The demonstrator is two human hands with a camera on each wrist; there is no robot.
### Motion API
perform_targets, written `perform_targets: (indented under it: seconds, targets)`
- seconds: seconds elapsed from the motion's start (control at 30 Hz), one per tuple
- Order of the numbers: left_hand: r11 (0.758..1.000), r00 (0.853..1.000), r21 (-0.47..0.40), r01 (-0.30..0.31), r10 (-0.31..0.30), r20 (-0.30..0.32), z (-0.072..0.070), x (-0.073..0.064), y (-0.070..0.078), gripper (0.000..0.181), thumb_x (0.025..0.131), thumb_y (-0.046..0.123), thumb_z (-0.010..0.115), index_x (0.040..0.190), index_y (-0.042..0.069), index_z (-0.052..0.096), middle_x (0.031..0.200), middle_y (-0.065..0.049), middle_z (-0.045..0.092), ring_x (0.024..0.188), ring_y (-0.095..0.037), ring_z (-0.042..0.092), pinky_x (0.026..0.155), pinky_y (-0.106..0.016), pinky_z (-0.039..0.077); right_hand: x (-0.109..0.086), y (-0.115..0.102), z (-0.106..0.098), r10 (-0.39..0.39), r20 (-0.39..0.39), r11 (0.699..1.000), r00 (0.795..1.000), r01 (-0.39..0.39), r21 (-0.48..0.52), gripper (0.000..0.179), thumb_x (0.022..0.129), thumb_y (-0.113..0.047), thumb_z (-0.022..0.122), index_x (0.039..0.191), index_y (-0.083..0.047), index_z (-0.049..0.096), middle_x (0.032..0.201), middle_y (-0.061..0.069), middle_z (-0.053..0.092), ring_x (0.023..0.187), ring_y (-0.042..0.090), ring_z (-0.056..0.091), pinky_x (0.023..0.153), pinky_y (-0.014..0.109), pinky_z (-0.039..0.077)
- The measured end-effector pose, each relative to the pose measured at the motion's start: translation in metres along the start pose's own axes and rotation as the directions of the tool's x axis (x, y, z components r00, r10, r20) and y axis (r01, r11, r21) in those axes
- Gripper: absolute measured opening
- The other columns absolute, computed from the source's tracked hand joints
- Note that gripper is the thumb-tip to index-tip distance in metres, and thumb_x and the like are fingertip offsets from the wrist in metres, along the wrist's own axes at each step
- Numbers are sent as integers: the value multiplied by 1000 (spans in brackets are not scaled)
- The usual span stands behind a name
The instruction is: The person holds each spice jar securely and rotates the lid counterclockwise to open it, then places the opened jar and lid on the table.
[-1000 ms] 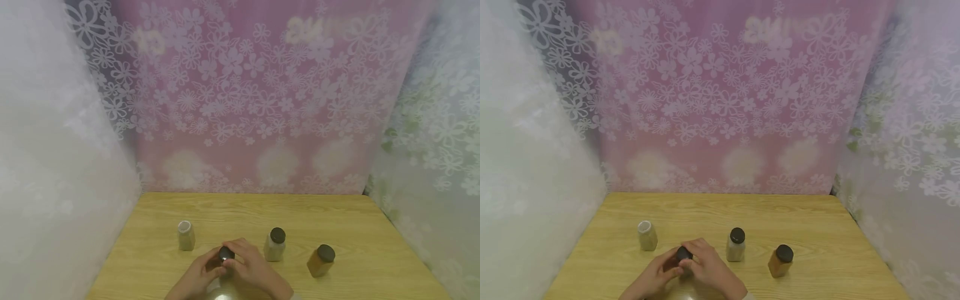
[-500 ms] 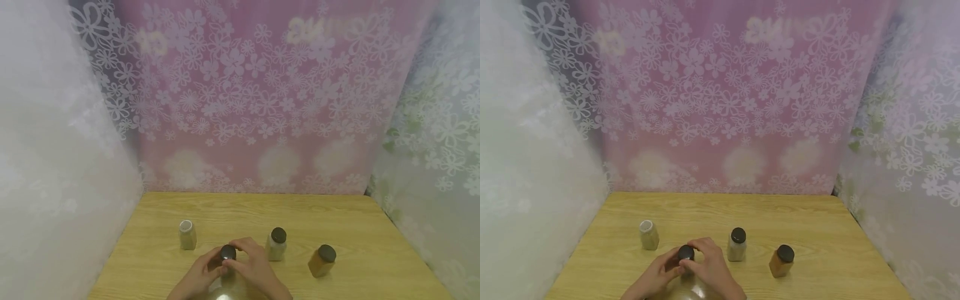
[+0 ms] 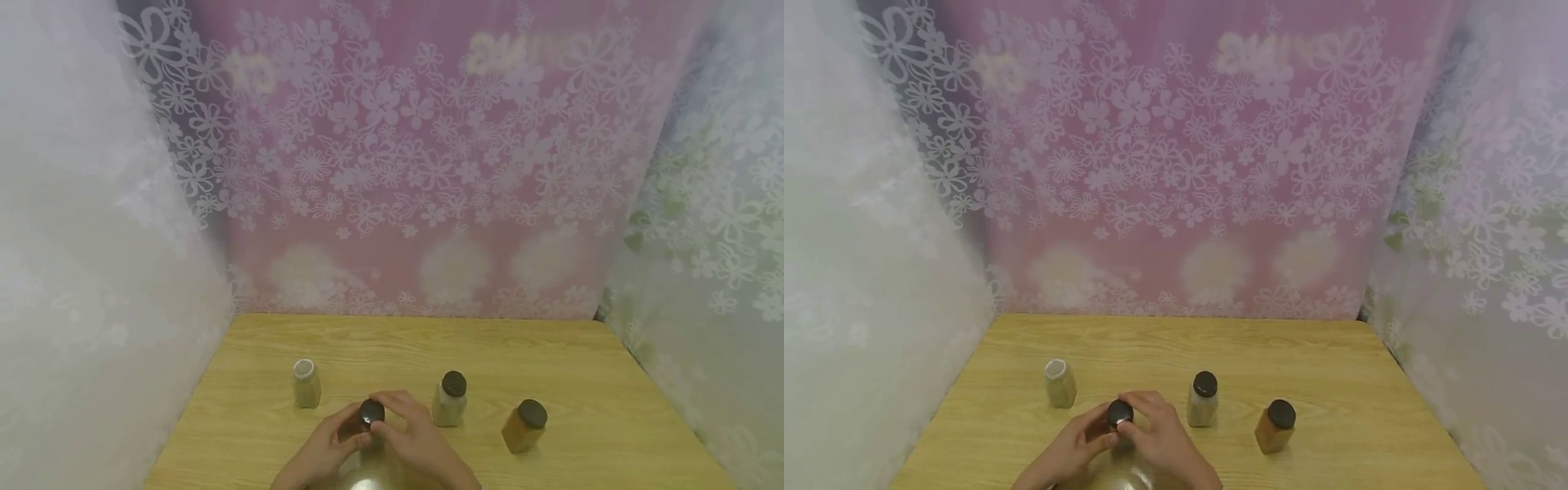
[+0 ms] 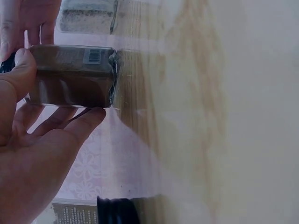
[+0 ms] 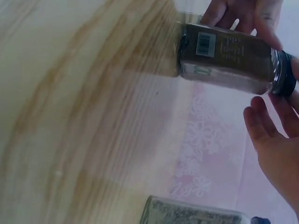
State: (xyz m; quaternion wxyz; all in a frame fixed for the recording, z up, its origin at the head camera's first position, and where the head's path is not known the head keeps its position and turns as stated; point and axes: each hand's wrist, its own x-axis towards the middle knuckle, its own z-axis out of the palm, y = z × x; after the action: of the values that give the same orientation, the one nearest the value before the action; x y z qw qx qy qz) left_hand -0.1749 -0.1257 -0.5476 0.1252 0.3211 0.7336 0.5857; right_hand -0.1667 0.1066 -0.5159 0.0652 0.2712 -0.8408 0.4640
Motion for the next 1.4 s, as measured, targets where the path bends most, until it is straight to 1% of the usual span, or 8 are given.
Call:
perform_targets:
  seconds: [0.17, 0.4, 0.53, 0.73, 0.87, 0.97, 1.23, 1.4]
  targets:
    - [999, 999, -27, 47, -47, -5, 0, 2, 3, 54, 109, 21, 59, 159, 14, 43, 155, -17, 57, 139, -20, 60, 111, -19, 48, 2, -2, -2, 133, -76, 991, 988, -131, 22, 65, 84, -46, 86, 141, -23, 65, 132, -3, 70, 123, 19, 61, 104, 41, 54]
    - [997, 998, -36, 67, -67, 0, 1, 2, 5, 54, 109, 23, 60, 159, 16, 43, 154, -17, 57, 139, -29, 59, 110, -21, 50, 6, 0, 4, 38, -167, 999, 985, -40, -9, 45, 79, -42, 90, 115, -21, 73, 118, -7, 73, 114, 14, 64, 93, 37, 58]
    - [999, 999, -29, 41, -41, 8, 0, 3, 5, 53, 110, 19, 57, 160, 14, 42, 154, -17, 57, 139, -25, 59, 111, -23, 50, 5, 3, 2, 12, -125, 1000, 992, -9, 29, 40, 86, -39, 86, 120, -22, 74, 121, -11, 73, 115, 11, 64, 91, 34, 57]
    - [999, 999, 3, 43, -43, 6, 0, 3, 5, 53, 110, 21, 56, 161, 15, 41, 156, -15, 56, 139, -28, 59, 114, -42, 53, 2, 5, 0, 32, -41, 995, 999, -27, 97, 46, 97, -29, 79, 140, -16, 67, 127, -2, 71, 116, 14, 64, 94, 31, 56]
    - [999, 999, -14, 37, -37, 10, 1, 3, 2, 54, 109, 21, 59, 159, 14, 43, 155, -17, 56, 138, -20, 60, 114, -31, 51, 1, 5, -1, 130, 4, 976, 992, -128, 176, 53, 92, -30, 83, 140, -17, 62, 128, -1, 70, 119, 15, 61, 98, 31, 54]
    - [999, 1000, -30, 30, -30, 10, 1, 3, 0, 53, 108, 19, 60, 159, 12, 43, 154, -18, 57, 137, -12, 59, 112, -20, 48, 1, 5, -2, 186, 24, 955, 982, -186, 232, 47, 90, -28, 86, 131, -19, 64, 128, -2, 71, 120, 14, 60, 99, 32, 53]
    - [1000, 1000, -24, 18, -18, 11, 2, 2, -1, 52, 109, 18, 58, 159, 11, 43, 154, -18, 57, 135, -9, 59, 111, -21, 49, -1, 6, -3, 114, 30, 971, 993, -117, 210, 44, 96, -23, 80, 138, -19, 66, 131, 2, 71, 118, 13, 60, 96, 32, 52]
    - [1000, 1000, -11, -3, 3, -1, 2, 1, 0, 53, 109, 19, 59, 159, 11, 44, 155, -19, 56, 136, -11, 60, 111, -20, 47, 2, 1, -4, 147, 42, 967, 988, -153, 205, 53, 93, -28, 83, 141, -23, 62, 130, 0, 71, 120, 14, 61, 96, 31, 54]
